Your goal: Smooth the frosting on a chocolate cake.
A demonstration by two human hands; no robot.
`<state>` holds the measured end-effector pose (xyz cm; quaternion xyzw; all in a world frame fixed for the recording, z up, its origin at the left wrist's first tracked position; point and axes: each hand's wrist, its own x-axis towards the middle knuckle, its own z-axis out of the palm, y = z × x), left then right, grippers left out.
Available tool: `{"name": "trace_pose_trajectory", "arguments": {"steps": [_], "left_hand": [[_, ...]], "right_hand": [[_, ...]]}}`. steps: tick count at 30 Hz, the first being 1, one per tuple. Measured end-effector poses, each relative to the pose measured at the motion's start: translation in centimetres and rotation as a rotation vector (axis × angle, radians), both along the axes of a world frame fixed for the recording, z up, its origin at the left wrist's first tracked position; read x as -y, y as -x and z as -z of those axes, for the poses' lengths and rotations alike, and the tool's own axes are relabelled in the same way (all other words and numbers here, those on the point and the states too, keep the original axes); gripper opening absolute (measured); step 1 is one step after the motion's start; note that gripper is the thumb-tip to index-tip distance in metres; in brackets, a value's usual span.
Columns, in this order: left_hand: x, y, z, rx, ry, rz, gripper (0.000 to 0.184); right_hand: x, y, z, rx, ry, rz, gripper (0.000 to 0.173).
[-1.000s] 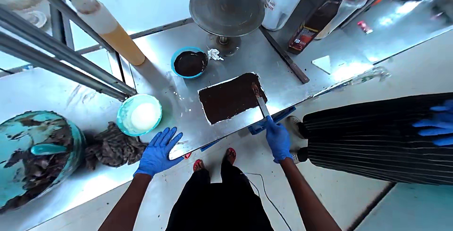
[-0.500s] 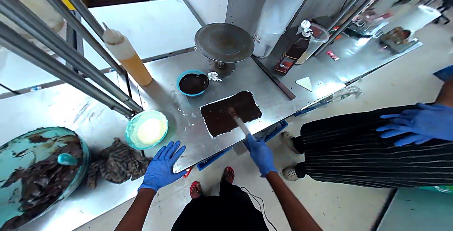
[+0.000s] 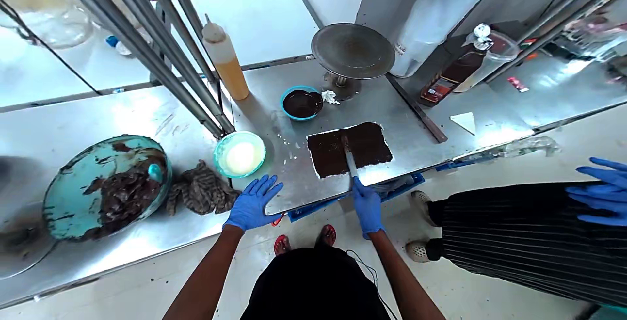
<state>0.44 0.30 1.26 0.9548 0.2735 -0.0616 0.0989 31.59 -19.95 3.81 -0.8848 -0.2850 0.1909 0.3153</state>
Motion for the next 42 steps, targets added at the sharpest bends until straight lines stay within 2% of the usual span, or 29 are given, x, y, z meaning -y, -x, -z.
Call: {"name": "trace_pose_trajectory", "arguments": {"steps": [5,8,10,16,19,23,27,31,33,37,40,42], "left_hand": [[-0.1,-0.1,0.3,0.027,-0.023,0.01,0.098],[-0.1,0.1,0.5,0.024,-0.058,0.015,0.1],[-0.2,0.1,0.5,0.024,-0.077,0.018,0.101],[-0.1,0.3,0.4,0.017,-0.088,0.025,0.101],[-0.5,0.3,0.6,-0.004,-0.114,0.03,0.103],[-0.2,0.1,0.4,0.013,-0.109,0.029,0.103],[0.0,0.0,-0.2,0.033,-0.114,0.019,0.103],[-0.3,0.4,0.6,0.085,-0.168,0.042,0.103],[-0.3,0.5,0.9,0.089,-0.175,0.055,0.104],[-0.3,0.5,1.1,0.084,-0.192,0.06,0.104],[-0.2,0.5,1.0,0.069,-0.181,0.047,0.104],[-0.3,0.6,1.1,0.067,-0.186,0.045,0.104]], "right_hand": [[-0.9,5.0,0.3,0.06,0.083,-0.209,0.038],[-0.7,4.1,-0.6,0.144,0.269,-0.249,0.043],[-0.2,1.6,-1.2,0.166,0.319,-0.214,0.045],[2.7,-8.1,-1.5,0.23,0.272,-0.032,0.04],[3.0,-10.8,-1.2,0.255,0.206,0.033,0.039],[2.3,-9.7,-1.4,0.177,0.09,0.069,0.037],[0.6,-5.5,-0.6,0.065,0.066,-0.004,0.038],[-0.1,-3.0,-1.4,0.096,0.212,-0.116,0.043],[0.4,-4.1,-2.6,0.121,0.29,-0.129,0.048],[1.7,-8.8,-3.4,0.18,0.319,0.002,0.045],[2.5,-11.1,-2.7,0.156,0.236,0.072,0.041],[2.6,-10.1,-2.1,0.111,0.135,0.098,0.039]]}}
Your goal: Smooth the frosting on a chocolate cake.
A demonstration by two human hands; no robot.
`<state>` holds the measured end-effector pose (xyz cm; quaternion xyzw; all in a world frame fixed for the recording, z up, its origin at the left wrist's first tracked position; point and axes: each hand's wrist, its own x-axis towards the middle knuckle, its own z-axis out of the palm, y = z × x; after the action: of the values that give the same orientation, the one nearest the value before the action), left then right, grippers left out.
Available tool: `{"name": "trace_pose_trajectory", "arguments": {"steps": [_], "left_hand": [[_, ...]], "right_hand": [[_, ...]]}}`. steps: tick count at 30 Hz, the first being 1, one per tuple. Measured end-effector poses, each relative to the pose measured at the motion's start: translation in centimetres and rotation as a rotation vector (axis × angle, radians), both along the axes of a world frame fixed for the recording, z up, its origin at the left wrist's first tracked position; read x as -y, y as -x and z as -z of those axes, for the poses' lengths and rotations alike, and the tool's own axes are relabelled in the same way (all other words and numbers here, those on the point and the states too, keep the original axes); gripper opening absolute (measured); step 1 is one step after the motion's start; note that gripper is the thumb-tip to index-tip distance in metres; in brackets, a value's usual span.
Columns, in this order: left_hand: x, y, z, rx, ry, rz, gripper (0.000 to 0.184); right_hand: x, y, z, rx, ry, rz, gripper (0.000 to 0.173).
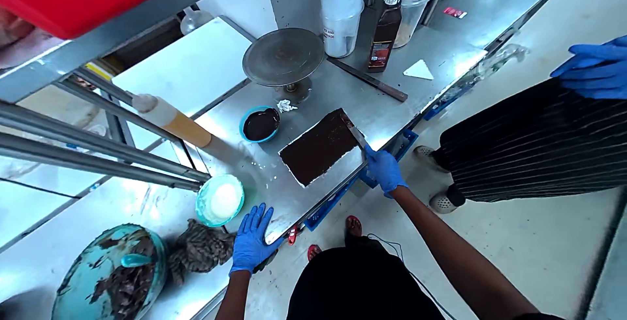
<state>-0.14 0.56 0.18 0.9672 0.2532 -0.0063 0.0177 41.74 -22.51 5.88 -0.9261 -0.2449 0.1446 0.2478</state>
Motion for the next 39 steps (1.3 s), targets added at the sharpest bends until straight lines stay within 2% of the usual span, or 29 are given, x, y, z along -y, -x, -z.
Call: {"name": "trace_pose_trajectory", "arguments": {"steps": [3,8,11,13,16,18,22,26,29,32,36,39], "left_hand": [[0.0,-0.1,-0.1,-0.004,-0.002,0.004,0.103],[0.0,0.0,-0.1,-0.006,0.001,0.007,0.103],[-0.2,0.0,0.0,-0.006,-0.004,0.006,0.104],[-0.2,0.0,-0.1,0.006,-0.014,0.02,0.104],[-0.2,0.0,-0.1,0.019,-0.028,0.024,0.104],[-0.2,0.1,0.0,0.012,-0.022,0.015,0.105],[0.0,0.2,-0.1,0.003,-0.003,0.007,0.105],[-0.1,0.2,0.2,0.006,-0.016,0.011,0.105],[0.0,0.0,0.1,-0.001,-0.009,0.005,0.105],[0.4,0.0,-0.5,-0.032,0.042,-0.016,0.102],[0.4,-0.5,-0.9,-0.031,0.095,-0.034,0.101],[0.5,-0.4,-1.0,-0.028,0.121,-0.037,0.099]], "right_hand": [[-0.3,4.8,1.3,-0.023,-0.138,-0.035,0.036],[-2.4,12.4,1.0,-0.254,0.032,-0.232,0.045],[-3.0,14.1,0.7,-0.235,0.107,-0.371,0.047],[-3.2,13.6,0.4,-0.181,0.185,-0.394,0.05],[-2.2,10.8,0.8,-0.081,0.182,-0.299,0.054],[-0.8,8.0,1.0,-0.006,0.154,-0.222,0.05],[1.8,2.5,0.1,-0.008,0.16,-0.096,0.048],[4.1,-0.1,1.1,0.061,0.124,-0.043,0.044],[5.5,-0.2,2.3,0.072,-0.009,-0.032,0.04],[6.1,2.7,2.3,-0.01,-0.21,-0.076,0.035],[6.6,4.4,2.1,-0.043,-0.22,-0.21,0.034],[4.9,2.5,0.5,-0.013,-0.191,-0.193,0.035]]}}
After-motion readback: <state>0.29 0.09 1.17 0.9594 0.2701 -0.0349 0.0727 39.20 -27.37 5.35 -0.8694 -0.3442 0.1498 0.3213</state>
